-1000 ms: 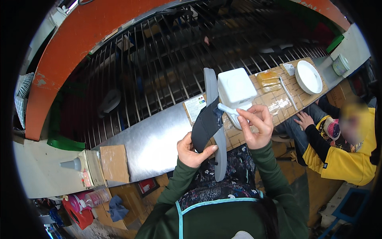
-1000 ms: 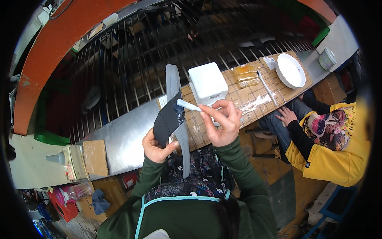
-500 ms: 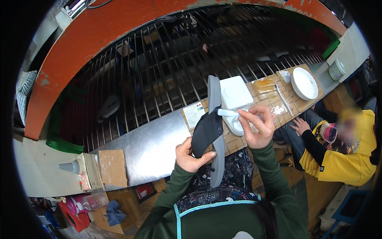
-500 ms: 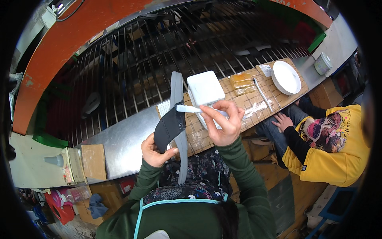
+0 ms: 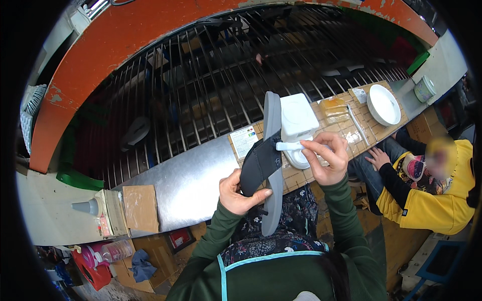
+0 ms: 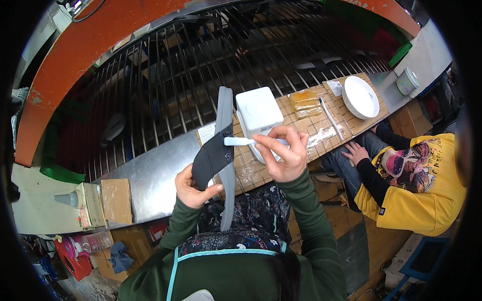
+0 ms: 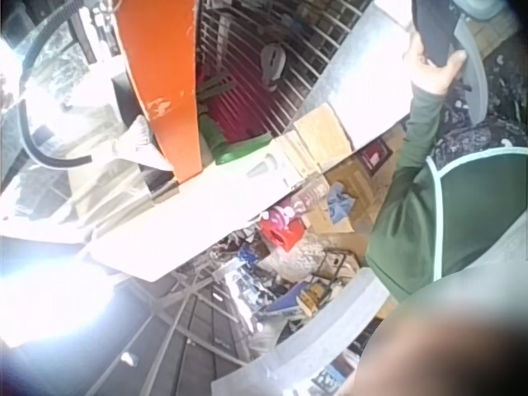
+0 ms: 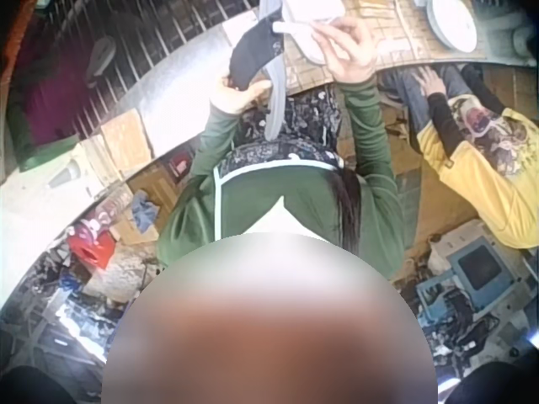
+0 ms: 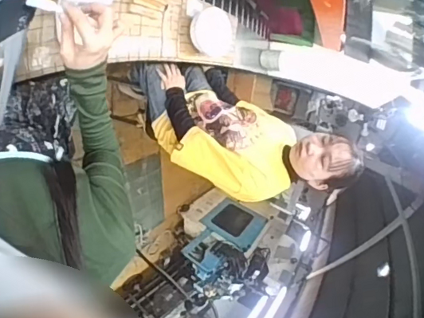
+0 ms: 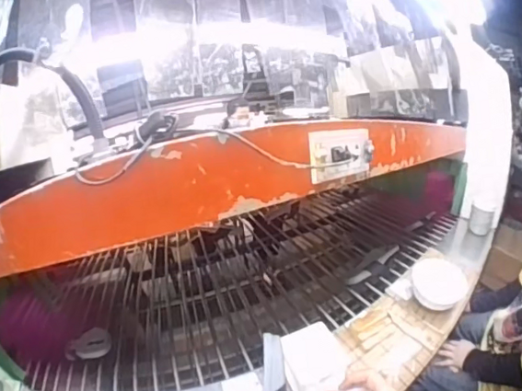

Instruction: The person uses a small brush to apply white paint to a gray slipper, repeatedly dipping the brush into a white container and painting the slipper's surface. The person rotates the slipper to reach different areas while another person sits nearby.

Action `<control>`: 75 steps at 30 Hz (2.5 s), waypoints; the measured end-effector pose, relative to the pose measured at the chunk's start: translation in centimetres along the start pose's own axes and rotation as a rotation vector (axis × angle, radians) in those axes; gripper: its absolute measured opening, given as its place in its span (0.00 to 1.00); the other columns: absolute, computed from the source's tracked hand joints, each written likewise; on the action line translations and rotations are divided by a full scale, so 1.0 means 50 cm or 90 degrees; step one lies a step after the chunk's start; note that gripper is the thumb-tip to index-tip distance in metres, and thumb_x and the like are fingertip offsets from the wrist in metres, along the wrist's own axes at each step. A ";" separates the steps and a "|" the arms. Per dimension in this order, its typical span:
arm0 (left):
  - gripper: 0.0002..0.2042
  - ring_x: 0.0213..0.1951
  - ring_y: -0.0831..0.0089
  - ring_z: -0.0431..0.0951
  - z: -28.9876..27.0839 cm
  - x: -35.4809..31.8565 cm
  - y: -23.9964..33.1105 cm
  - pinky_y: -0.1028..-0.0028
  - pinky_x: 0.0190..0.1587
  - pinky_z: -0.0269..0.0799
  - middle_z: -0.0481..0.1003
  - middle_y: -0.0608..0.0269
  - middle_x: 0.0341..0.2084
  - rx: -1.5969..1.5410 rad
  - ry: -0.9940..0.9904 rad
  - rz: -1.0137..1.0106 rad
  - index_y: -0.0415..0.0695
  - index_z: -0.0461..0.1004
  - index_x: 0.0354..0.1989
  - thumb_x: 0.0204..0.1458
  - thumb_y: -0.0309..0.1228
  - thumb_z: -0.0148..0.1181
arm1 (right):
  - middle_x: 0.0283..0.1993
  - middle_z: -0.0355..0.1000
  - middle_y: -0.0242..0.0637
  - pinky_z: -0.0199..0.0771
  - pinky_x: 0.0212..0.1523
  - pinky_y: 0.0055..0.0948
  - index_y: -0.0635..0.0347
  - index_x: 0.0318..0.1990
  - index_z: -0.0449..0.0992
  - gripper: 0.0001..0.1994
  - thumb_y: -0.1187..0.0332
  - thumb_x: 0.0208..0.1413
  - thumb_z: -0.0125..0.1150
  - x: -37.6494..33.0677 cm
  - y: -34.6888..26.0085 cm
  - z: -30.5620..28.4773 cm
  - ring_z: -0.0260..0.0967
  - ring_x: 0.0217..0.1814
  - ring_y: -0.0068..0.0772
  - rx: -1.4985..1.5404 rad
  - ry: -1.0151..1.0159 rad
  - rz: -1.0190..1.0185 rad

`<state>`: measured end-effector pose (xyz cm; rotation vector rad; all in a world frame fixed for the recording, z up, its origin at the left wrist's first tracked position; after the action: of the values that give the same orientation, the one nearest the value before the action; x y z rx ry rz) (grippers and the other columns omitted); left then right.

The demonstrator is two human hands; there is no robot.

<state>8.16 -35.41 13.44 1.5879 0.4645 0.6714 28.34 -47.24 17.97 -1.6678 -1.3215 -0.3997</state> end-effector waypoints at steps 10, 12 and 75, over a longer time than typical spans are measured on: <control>0.19 0.26 0.84 0.75 0.001 0.012 0.010 0.81 0.29 0.72 0.77 0.67 0.24 -0.009 0.032 0.040 0.36 0.74 0.34 0.38 0.30 0.77 | 0.31 0.70 0.27 0.52 0.38 0.27 0.52 0.37 0.83 0.12 0.71 0.41 0.70 -0.003 0.006 -0.008 0.65 0.31 0.24 0.047 -0.061 0.005; 0.18 0.27 0.83 0.75 0.001 0.014 0.013 0.81 0.30 0.73 0.77 0.66 0.24 -0.013 0.034 0.039 0.36 0.73 0.34 0.38 0.30 0.76 | 0.32 0.70 0.27 0.52 0.38 0.27 0.52 0.37 0.83 0.12 0.71 0.41 0.70 -0.006 0.006 -0.008 0.65 0.31 0.23 0.059 -0.068 0.009; 0.22 0.29 0.86 0.70 -0.021 0.038 -0.008 0.84 0.32 0.66 0.76 0.67 0.32 -0.207 0.134 0.087 0.35 0.72 0.46 0.41 0.23 0.72 | 0.35 0.67 0.35 0.65 0.27 0.20 0.63 0.38 0.81 0.10 0.78 0.46 0.67 -0.081 -0.030 0.028 0.65 0.26 0.20 0.324 -0.118 0.111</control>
<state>8.93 -33.36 13.36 1.2543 0.3801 0.9731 25.12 -48.49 15.04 -1.3908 -1.2650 0.1900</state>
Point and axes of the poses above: each hand's wrist, its own x-axis towards the middle knuckle, its own z-axis out of the palm, y = z × x, the point moved 2 cm from there along x, towards the middle knuckle
